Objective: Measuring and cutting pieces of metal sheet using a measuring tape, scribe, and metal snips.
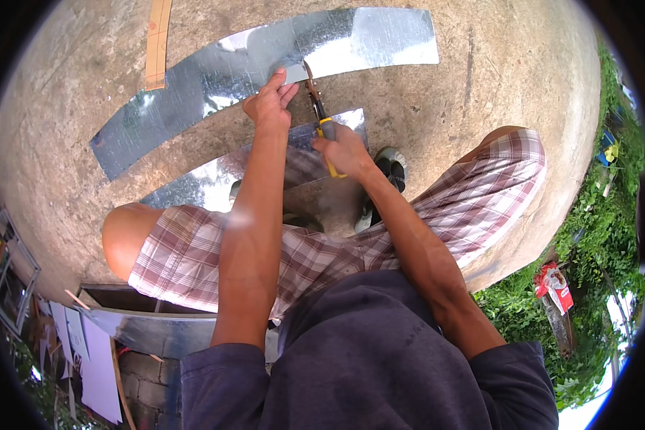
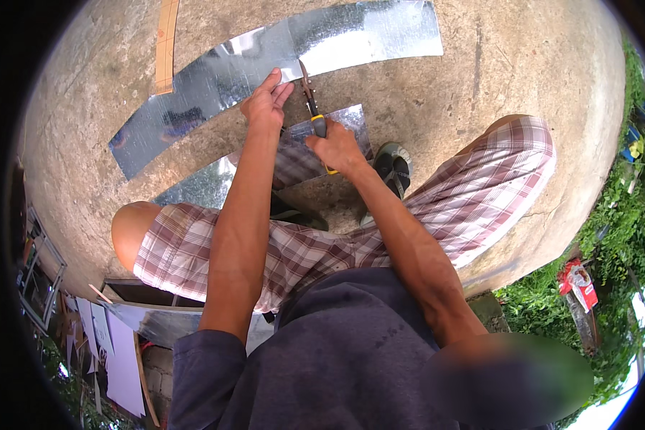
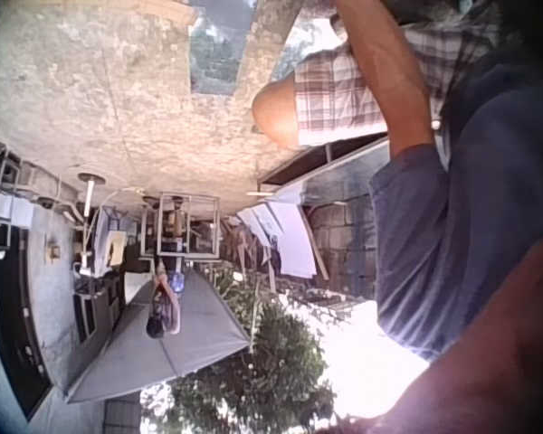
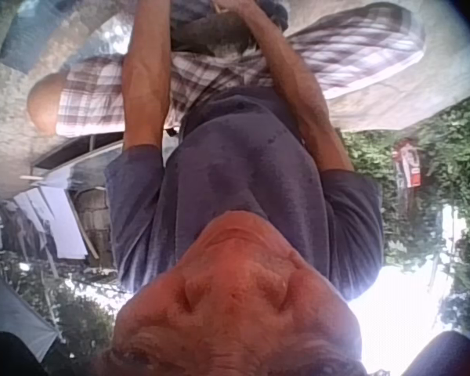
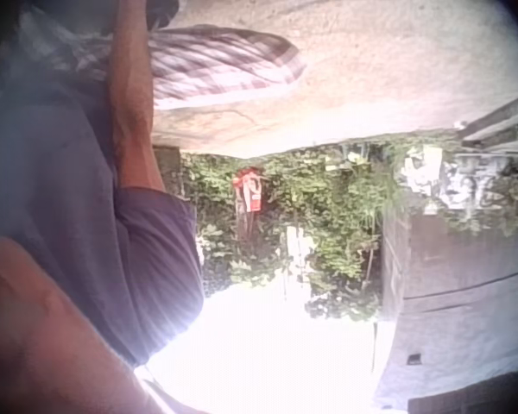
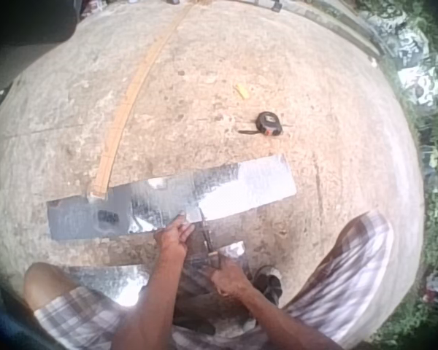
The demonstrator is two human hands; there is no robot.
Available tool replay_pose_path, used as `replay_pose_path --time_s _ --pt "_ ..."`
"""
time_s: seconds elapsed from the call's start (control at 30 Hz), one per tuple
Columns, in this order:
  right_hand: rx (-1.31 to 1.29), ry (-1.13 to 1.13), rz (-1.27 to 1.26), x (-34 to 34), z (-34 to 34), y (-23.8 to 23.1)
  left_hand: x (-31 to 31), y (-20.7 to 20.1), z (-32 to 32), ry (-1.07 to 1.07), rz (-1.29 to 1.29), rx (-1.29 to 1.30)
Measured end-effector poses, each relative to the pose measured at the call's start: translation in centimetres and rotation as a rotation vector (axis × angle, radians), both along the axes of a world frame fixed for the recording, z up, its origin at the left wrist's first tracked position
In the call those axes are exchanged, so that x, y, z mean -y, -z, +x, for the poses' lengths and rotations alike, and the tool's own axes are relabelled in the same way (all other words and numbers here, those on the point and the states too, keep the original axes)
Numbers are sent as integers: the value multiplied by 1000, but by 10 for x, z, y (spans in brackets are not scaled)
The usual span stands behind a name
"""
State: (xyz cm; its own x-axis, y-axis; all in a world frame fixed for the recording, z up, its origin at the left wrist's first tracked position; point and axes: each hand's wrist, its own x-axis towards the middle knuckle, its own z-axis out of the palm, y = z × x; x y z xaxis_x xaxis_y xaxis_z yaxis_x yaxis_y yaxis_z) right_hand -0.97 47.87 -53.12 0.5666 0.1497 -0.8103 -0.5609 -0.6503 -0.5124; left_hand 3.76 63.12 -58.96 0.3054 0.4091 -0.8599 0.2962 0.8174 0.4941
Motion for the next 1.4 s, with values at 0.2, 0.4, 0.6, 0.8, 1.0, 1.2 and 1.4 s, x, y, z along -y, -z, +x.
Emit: replay_pose_path --time_s 0.2,0.4,0.6,0.8,1.0,1.2,1.4 --pt "-155 -6 54 1 9 -1 4 -2 0 -2 26 -22" --pt "-154 -38 26 -1 7 3 3 -2 -2 20 6 7" --pt "23 -19 -24 0 0 10 4 -3 -2 8 24 -17" --pt "37 -33 -21 -2 5 2 3 -7 -3 23 18 25" --pt "-100 -36 -5 -2 17 -8 5 -8 -5 39 26 41" --pt "-14 -14 -25 -3 9 4 6 -5 -6 -11 16 57" --pt "33 -8 -31 -2 8 5 5 -4 -6 -12 31 74"
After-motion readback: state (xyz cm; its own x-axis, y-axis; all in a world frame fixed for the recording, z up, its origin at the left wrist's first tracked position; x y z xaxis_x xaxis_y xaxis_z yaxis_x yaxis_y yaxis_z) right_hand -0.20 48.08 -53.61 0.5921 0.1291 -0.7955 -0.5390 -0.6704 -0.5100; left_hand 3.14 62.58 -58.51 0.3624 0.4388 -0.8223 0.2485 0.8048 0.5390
